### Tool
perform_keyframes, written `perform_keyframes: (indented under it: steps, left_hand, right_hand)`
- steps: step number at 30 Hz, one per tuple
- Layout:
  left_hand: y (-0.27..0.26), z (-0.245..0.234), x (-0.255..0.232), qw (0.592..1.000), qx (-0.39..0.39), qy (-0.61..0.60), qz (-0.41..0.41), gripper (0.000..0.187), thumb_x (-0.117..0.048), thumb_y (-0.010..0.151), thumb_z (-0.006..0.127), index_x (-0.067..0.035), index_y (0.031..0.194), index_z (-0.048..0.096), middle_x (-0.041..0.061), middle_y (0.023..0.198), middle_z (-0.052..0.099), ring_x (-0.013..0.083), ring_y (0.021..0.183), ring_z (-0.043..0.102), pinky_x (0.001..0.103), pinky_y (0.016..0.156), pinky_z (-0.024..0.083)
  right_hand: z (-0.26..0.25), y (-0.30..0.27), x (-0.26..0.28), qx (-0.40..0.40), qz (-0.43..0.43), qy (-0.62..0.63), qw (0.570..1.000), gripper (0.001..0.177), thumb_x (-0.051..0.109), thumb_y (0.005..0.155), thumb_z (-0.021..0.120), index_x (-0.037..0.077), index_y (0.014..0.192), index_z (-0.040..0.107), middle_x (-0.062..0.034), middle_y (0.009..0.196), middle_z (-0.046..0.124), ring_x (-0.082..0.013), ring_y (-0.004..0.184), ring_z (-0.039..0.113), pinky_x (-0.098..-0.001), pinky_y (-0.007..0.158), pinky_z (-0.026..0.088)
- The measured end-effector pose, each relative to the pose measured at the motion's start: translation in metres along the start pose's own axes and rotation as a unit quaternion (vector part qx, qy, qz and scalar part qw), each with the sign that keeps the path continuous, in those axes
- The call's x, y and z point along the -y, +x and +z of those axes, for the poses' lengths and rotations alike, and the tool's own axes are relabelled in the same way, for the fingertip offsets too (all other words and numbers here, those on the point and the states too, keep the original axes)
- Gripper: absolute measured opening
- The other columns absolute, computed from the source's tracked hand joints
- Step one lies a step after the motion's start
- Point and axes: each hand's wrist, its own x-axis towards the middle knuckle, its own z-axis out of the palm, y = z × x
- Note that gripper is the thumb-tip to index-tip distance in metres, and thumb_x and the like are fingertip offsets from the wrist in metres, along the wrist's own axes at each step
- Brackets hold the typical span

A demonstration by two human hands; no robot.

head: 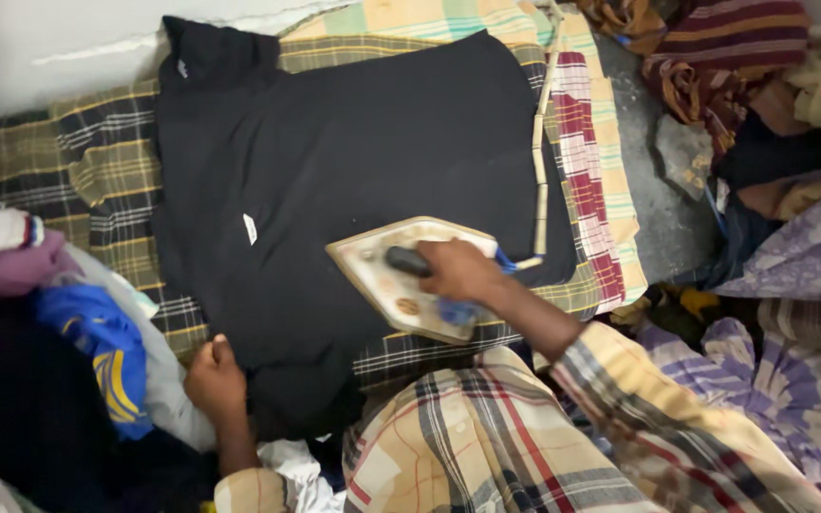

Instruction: The person irons a black long-sleeved shirt on a flat surface, smooths the fabric by hand, and then folds the shirt into a compact rectangle. They then pick up and unfold a white striped garment.

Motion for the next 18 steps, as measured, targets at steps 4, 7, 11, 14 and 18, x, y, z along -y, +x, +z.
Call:
perform_keyframes:
  steps: [4,7,11,14,18]
  left_hand:
    - [0.001,0.001,0.001,0.999,0.014,0.031,-0.021,0.047,-0.04,0.109,0.062,-0.004,0.077,0.064,0.021,0.078,0.065,0.044,0.071,0.062,0.055,0.067,0.046]
    - [-0.002,-0.004,-0.005,1.0,-0.014,-0.007,0.008,0.041,-0.038,0.109,0.06,-0.006,0.085,0.068,0.02,0.082,0.066,0.0437,0.072,0.062,0.054,0.067,0.046]
    - [-0.006,-0.008,-0.008,0.999,0.013,-0.002,-0.035,0.04,-0.037,0.109,0.059,-0.005,0.087,0.069,0.019,0.08,0.066,0.0425,0.069,0.063,0.054,0.067,0.047]
    - [-0.005,-0.005,-0.007,0.998,0.016,0.05,-0.045,0.045,-0.039,0.114,0.058,-0.005,0.085,0.069,0.02,0.075,0.067,0.0427,0.073,0.063,0.054,0.071,0.048]
    - [-0.011,-0.004,-0.001,0.999,0.003,0.042,-0.02,0.038,-0.037,0.112,0.057,-0.006,0.094,0.072,0.019,0.086,0.068,0.0433,0.076,0.064,0.052,0.069,0.05]
  right_hand:
    - [-0.013,-0.04,-0.07,-0.093,0.096,0.048,0.99,0.042,0.029,0.078,0.076,0.007,0.112,0.066,-0.0224,0.101,0.073,-0.0391,0.094,0.071,-0.0483,0.087,0.056]
    - [-0.021,-0.064,-0.106,-0.086,0.269,0.146,0.948,0.04,0.028,0.081,0.07,0.012,0.117,0.064,-0.0211,0.095,0.075,-0.0366,0.085,0.076,-0.0478,0.079,0.058]
    - [-0.016,-0.086,-0.165,-0.157,0.299,0.203,0.919,0.041,0.028,0.08,0.067,0.008,0.116,0.066,-0.0247,0.083,0.076,-0.0402,0.075,0.078,-0.0486,0.074,0.06]
    - [-0.007,-0.081,-0.203,-0.267,0.267,0.09,0.922,0.042,0.032,0.076,0.075,0.0,0.104,0.069,-0.0245,0.082,0.072,-0.0409,0.079,0.073,-0.0501,0.075,0.056]
    - [-0.015,-0.081,-0.232,-0.316,0.298,0.137,0.89,0.041,0.03,0.078,0.072,0.001,0.106,0.071,-0.0247,0.08,0.071,-0.0401,0.076,0.072,-0.0497,0.072,0.055]
